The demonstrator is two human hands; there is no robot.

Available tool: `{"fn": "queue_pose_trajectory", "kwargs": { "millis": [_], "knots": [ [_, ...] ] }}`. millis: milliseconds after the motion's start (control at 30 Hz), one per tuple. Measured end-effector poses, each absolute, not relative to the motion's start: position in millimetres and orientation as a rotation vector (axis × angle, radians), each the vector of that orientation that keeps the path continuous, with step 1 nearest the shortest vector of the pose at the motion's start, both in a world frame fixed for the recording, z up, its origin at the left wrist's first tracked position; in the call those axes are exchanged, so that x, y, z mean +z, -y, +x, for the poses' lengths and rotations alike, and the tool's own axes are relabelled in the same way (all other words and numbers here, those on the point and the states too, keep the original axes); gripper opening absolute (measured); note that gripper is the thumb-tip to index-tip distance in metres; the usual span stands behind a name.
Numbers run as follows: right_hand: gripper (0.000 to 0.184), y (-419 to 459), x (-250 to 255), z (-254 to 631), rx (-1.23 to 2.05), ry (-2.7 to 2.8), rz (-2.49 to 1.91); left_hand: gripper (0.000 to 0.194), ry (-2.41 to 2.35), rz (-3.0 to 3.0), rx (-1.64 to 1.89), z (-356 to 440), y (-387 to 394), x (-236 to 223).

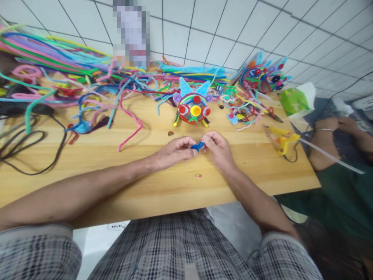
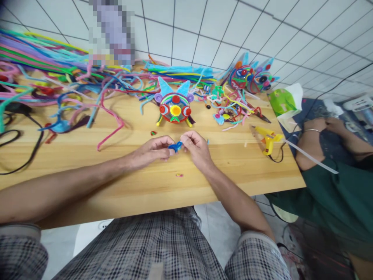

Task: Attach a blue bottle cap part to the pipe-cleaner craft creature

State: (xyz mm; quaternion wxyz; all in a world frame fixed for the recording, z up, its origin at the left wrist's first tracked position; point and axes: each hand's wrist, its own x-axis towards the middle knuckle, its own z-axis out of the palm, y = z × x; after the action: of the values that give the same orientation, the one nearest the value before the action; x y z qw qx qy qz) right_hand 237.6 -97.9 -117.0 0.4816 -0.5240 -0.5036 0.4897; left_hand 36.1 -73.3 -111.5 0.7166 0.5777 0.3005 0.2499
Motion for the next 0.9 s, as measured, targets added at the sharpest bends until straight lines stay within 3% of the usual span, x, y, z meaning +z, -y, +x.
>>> {"fn": "queue_pose_trajectory", "kwargs": {
  "millis": [333,600,900],
  "knots": [
    [0.041,97.8,-113.6,239.9,1.174,1.242,-1.274,0.026,-0.656,1.217,0.591,38.8,72.1,-121.0],
    [0.028,100.5,-111.3,243.5,1.211,1.353,-1.281,0.023,-0.696,1.263,0.575,36.9,74.8,-118.2],
    [0.024,99.6,-110.8,244.3,1.226,1.343,-1.228,0.043,-0.672,1.159,0.625,38.7,73.9,-123.6]
  ]
}}
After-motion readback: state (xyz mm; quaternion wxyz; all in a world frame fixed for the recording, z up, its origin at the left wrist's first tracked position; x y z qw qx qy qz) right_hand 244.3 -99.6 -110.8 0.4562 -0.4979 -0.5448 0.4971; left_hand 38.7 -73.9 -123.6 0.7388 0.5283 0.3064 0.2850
